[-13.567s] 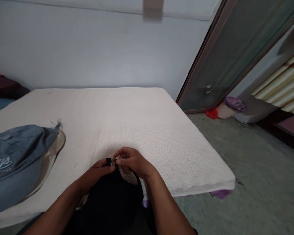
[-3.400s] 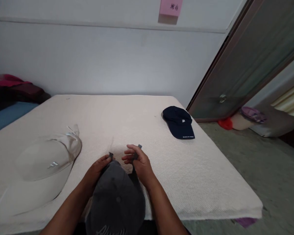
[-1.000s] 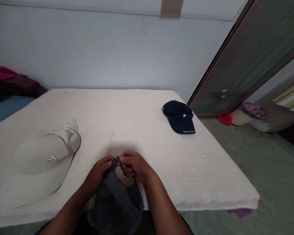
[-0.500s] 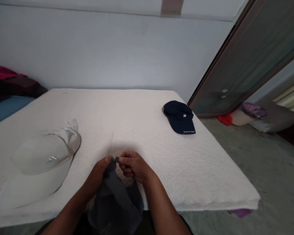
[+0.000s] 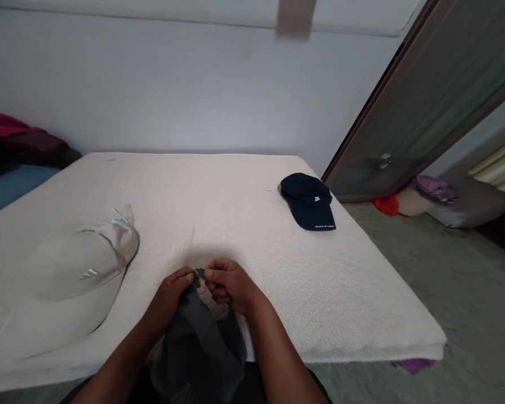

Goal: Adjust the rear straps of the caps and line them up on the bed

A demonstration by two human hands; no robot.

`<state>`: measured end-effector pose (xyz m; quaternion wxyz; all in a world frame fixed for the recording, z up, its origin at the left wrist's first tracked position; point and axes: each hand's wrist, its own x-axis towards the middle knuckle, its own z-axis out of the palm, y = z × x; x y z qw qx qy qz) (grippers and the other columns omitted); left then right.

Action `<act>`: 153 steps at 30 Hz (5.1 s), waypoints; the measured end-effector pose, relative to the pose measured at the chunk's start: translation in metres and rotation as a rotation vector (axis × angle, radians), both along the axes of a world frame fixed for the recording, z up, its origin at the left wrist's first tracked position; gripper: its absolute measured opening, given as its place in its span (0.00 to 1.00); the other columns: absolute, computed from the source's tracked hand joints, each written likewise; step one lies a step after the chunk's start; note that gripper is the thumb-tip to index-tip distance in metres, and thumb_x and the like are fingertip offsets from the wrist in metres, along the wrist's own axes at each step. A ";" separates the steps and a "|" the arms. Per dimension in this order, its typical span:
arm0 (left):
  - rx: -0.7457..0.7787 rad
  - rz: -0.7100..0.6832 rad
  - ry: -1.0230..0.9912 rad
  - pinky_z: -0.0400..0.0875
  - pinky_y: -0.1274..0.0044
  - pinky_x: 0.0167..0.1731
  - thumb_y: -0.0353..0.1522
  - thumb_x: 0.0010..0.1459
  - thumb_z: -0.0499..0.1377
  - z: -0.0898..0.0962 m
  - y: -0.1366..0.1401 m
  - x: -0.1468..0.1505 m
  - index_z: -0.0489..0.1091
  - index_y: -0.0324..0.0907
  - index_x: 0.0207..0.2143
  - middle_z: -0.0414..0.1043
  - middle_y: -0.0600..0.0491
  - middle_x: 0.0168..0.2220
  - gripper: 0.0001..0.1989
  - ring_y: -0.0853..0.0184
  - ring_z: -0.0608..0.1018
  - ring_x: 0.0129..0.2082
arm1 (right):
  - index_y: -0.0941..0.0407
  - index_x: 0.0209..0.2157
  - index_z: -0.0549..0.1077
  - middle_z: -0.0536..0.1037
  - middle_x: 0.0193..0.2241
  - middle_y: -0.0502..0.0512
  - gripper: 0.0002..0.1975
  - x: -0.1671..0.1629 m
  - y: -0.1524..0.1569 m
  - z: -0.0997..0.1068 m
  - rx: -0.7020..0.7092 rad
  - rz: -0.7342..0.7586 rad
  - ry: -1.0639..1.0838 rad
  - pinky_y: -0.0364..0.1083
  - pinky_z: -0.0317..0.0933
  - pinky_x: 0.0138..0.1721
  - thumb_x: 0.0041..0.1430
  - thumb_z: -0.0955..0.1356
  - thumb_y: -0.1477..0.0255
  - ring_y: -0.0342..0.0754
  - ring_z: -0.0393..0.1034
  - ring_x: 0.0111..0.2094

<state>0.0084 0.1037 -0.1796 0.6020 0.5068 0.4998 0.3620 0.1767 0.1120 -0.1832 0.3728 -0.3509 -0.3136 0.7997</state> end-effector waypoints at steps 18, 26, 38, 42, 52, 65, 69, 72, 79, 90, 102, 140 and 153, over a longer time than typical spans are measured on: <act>-0.050 -0.057 -0.059 0.57 0.80 0.23 0.36 0.56 0.54 0.000 -0.003 -0.001 0.69 0.40 0.25 0.64 0.57 0.22 0.11 0.71 0.63 0.23 | 0.58 0.29 0.68 0.64 0.17 0.43 0.10 0.007 0.000 0.001 0.001 0.142 0.029 0.36 0.35 0.14 0.54 0.70 0.67 0.32 0.43 0.14; 0.004 -0.108 0.063 0.56 0.79 0.24 0.36 0.58 0.51 0.006 -0.003 -0.002 0.68 0.41 0.25 0.62 0.57 0.22 0.13 0.70 0.62 0.24 | 0.58 0.29 0.68 0.64 0.16 0.42 0.10 0.007 -0.001 0.001 0.037 0.117 -0.006 0.36 0.37 0.14 0.51 0.71 0.67 0.32 0.46 0.13; -0.066 -0.122 -0.034 0.55 0.80 0.22 0.38 0.57 0.54 -0.003 -0.002 -0.002 0.66 0.41 0.25 0.60 0.58 0.22 0.12 0.71 0.60 0.23 | 0.58 0.29 0.67 0.64 0.15 0.42 0.11 0.008 -0.001 0.000 -0.007 0.132 0.001 0.36 0.36 0.13 0.51 0.71 0.67 0.32 0.44 0.12; -0.091 -0.175 -0.026 0.53 0.80 0.20 0.39 0.58 0.54 -0.003 -0.003 -0.003 0.67 0.40 0.25 0.59 0.59 0.20 0.13 0.72 0.59 0.20 | 0.57 0.29 0.66 0.66 0.16 0.43 0.11 0.008 -0.002 0.000 -0.022 0.104 0.006 0.36 0.35 0.14 0.52 0.71 0.66 0.32 0.44 0.13; -0.099 -0.124 -0.102 0.59 0.80 0.26 0.38 0.57 0.54 -0.003 -0.003 -0.003 0.69 0.40 0.26 0.66 0.56 0.24 0.12 0.70 0.65 0.25 | 0.58 0.30 0.66 0.67 0.18 0.44 0.11 0.008 -0.002 0.000 -0.041 0.129 0.070 0.37 0.34 0.14 0.53 0.70 0.66 0.31 0.43 0.13; -0.206 -0.045 -0.210 0.63 0.79 0.27 0.38 0.52 0.59 0.003 -0.005 0.002 0.73 0.40 0.28 0.73 0.54 0.25 0.10 0.68 0.71 0.26 | 0.57 0.31 0.66 0.66 0.17 0.43 0.11 0.004 -0.003 -0.002 -0.059 0.116 0.064 0.36 0.33 0.14 0.53 0.71 0.67 0.32 0.43 0.13; -0.182 -0.070 -0.193 0.62 0.80 0.27 0.37 0.53 0.59 0.005 -0.006 0.003 0.73 0.40 0.26 0.72 0.55 0.24 0.10 0.69 0.70 0.24 | 0.57 0.31 0.67 0.67 0.17 0.43 0.11 0.005 -0.003 0.000 -0.026 0.115 0.039 0.36 0.35 0.14 0.51 0.71 0.67 0.32 0.44 0.13; -0.169 -0.077 -0.176 0.60 0.80 0.24 0.37 0.53 0.58 0.003 -0.006 0.001 0.73 0.39 0.26 0.71 0.55 0.24 0.11 0.70 0.68 0.23 | 0.57 0.31 0.67 0.67 0.17 0.43 0.10 0.006 -0.002 0.000 -0.010 0.128 0.038 0.36 0.35 0.13 0.52 0.70 0.67 0.32 0.44 0.13; -0.197 -0.073 -0.210 0.59 0.81 0.23 0.38 0.53 0.59 -0.003 -0.004 0.001 0.73 0.39 0.28 0.71 0.55 0.25 0.11 0.72 0.67 0.22 | 0.58 0.29 0.67 0.68 0.18 0.44 0.10 0.003 -0.002 -0.001 -0.010 0.052 -0.030 0.36 0.36 0.13 0.50 0.71 0.67 0.32 0.47 0.13; -0.308 -0.028 -0.347 0.59 0.83 0.19 0.36 0.50 0.63 -0.002 -0.006 0.002 0.69 0.40 0.30 0.71 0.58 0.21 0.09 0.75 0.67 0.17 | 0.57 0.29 0.66 0.65 0.15 0.41 0.12 0.000 -0.002 -0.002 -0.045 -0.002 -0.047 0.37 0.35 0.14 0.48 0.72 0.68 0.32 0.44 0.12; -0.331 0.071 -0.383 0.59 0.83 0.18 0.34 0.47 0.65 -0.003 -0.004 0.001 0.68 0.41 0.31 0.69 0.60 0.20 0.10 0.75 0.67 0.16 | 0.57 0.29 0.65 0.64 0.15 0.41 0.12 -0.001 -0.003 0.000 -0.064 -0.019 -0.049 0.37 0.33 0.14 0.48 0.72 0.68 0.32 0.43 0.13; -0.287 -0.012 -0.284 0.58 0.82 0.22 0.36 0.50 0.62 -0.002 -0.006 0.001 0.70 0.38 0.30 0.69 0.57 0.23 0.09 0.74 0.66 0.20 | 0.57 0.27 0.64 0.66 0.15 0.42 0.15 -0.001 -0.002 -0.005 -0.060 -0.024 0.001 0.36 0.35 0.15 0.46 0.73 0.67 0.32 0.44 0.13; -0.266 -0.074 -0.298 0.56 0.82 0.22 0.37 0.53 0.60 -0.008 -0.005 0.000 0.70 0.39 0.29 0.67 0.58 0.22 0.09 0.74 0.64 0.20 | 0.58 0.26 0.66 0.67 0.17 0.44 0.12 -0.001 -0.002 -0.004 -0.016 -0.004 -0.030 0.36 0.35 0.13 0.48 0.72 0.68 0.32 0.46 0.13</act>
